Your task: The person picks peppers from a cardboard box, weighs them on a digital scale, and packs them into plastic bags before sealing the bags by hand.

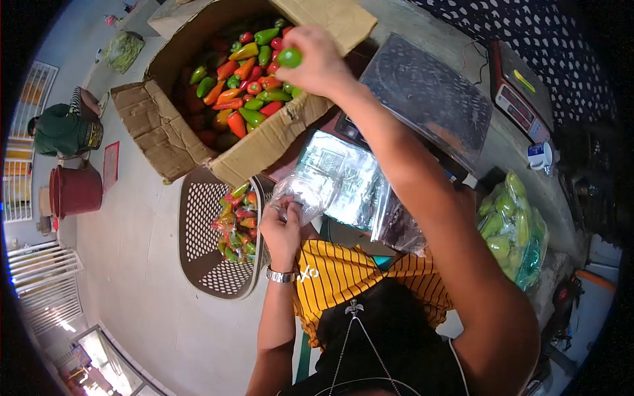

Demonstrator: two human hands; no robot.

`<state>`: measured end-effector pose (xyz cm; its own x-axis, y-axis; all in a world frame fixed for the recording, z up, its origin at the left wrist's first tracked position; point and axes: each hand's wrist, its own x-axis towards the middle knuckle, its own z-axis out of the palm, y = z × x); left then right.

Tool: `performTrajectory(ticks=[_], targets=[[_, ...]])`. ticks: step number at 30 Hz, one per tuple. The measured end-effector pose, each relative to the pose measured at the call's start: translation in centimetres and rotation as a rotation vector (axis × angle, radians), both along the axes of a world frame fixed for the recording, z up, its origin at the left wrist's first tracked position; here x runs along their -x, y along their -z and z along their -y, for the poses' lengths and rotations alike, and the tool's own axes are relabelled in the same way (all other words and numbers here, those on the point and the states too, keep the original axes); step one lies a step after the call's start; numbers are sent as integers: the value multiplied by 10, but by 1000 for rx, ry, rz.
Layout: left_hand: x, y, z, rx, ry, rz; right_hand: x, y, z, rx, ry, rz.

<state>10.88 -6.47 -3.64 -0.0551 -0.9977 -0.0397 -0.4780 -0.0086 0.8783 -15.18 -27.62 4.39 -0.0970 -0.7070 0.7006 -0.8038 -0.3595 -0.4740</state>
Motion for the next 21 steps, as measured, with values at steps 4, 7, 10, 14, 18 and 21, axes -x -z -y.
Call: performTrajectory(ticks=[4,7,10,14,18,21], targets=[[0,0,-5,33,-1,9,84,-27,-133,87,407,139],[1,0,-4,64,22,33,154,25,-192,-174,564,-70],[2,0,-6,74,49,71,164,31,-218,-274,641,-202],[-2,8,-1,60,28,9,167,45,-219,-296,686,-254],[-7,11,-2,80,-4,24,168,51,-224,-395,710,-337],[-12,8,-1,10,-32,7,158,43,-224,-386,746,-482]])
